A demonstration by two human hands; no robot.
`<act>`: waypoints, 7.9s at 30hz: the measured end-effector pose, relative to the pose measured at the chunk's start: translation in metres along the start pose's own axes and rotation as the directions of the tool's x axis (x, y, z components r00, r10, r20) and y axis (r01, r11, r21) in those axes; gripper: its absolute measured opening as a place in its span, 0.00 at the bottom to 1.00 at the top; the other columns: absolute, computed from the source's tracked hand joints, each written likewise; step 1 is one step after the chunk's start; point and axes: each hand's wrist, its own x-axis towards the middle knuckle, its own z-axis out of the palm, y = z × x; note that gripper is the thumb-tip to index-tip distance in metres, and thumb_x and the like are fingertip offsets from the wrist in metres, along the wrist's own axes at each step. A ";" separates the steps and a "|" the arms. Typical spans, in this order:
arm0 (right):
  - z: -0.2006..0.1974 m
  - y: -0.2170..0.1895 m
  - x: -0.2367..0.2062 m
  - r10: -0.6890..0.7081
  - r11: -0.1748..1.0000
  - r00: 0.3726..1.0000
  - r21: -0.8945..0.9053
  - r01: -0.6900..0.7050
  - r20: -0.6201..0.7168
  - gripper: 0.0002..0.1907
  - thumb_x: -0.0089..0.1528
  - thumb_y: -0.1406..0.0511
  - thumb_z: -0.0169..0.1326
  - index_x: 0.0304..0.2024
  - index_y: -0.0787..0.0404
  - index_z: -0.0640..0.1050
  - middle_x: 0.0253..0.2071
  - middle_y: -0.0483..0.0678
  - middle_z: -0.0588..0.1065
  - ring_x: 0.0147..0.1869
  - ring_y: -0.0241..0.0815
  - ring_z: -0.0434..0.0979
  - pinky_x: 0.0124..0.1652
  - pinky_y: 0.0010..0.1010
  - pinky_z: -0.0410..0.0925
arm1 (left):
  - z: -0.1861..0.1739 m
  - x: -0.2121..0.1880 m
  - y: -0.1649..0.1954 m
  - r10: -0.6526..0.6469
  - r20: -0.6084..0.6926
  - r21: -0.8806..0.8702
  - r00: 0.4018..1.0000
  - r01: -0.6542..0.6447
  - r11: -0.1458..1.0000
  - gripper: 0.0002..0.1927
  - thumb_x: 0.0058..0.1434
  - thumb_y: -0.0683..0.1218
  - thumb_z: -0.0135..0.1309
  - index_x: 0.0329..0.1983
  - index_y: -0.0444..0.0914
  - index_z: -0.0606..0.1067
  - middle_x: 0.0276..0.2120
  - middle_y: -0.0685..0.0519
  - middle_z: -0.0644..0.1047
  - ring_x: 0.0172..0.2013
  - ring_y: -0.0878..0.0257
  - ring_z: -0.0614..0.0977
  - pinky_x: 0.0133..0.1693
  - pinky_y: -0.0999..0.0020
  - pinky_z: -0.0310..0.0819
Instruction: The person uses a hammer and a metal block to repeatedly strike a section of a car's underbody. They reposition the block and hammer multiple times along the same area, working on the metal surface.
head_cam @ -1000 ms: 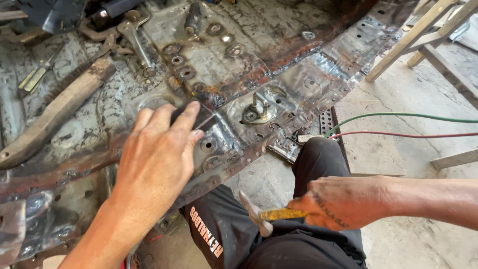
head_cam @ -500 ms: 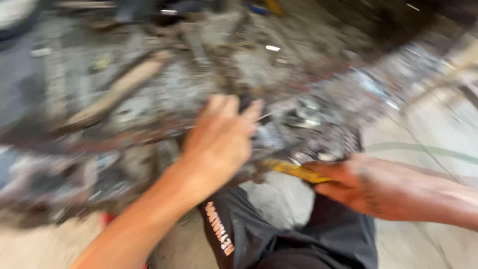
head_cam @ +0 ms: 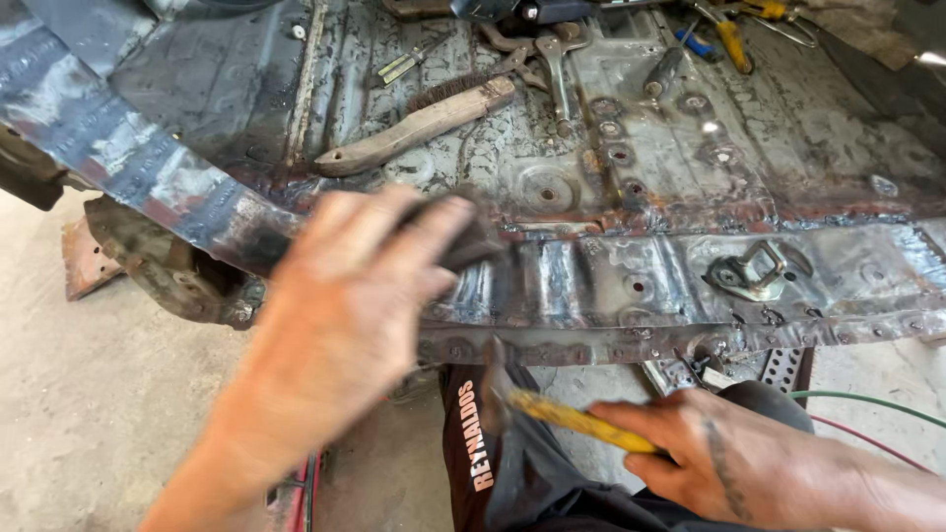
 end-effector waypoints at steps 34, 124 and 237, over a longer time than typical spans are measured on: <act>0.023 -0.062 0.030 -0.177 0.983 0.977 0.077 0.168 0.119 0.27 0.68 0.58 0.52 0.68 0.61 0.69 0.32 0.60 0.78 0.35 0.52 0.79 0.38 0.41 0.71 | 0.008 -0.003 -0.048 0.006 0.006 -0.093 1.000 -0.006 0.996 0.20 0.58 0.42 0.60 0.54 0.32 0.80 0.48 0.39 0.78 0.48 0.43 0.75 0.50 0.52 0.72; -0.106 -0.063 0.027 -0.630 0.730 0.517 -0.669 0.139 -0.579 0.25 0.70 0.60 0.50 0.69 0.59 0.71 0.37 0.57 0.80 0.12 0.30 0.65 0.13 0.23 0.57 | 0.207 -0.057 0.041 -0.797 -0.015 -0.783 0.603 -0.503 -0.366 0.14 0.69 0.46 0.58 0.53 0.34 0.74 0.45 0.53 0.80 0.42 0.63 0.81 0.45 0.66 0.77; -0.116 -0.068 0.026 -0.359 0.768 0.818 -0.641 -0.014 -0.448 0.31 0.64 0.57 0.50 0.70 0.53 0.67 0.21 0.47 0.77 0.10 0.36 0.67 0.12 0.35 0.62 | 0.192 -0.050 0.046 -0.848 -0.035 -0.835 0.529 -0.482 -0.266 0.14 0.67 0.45 0.61 0.50 0.33 0.73 0.41 0.53 0.79 0.36 0.66 0.79 0.40 0.71 0.74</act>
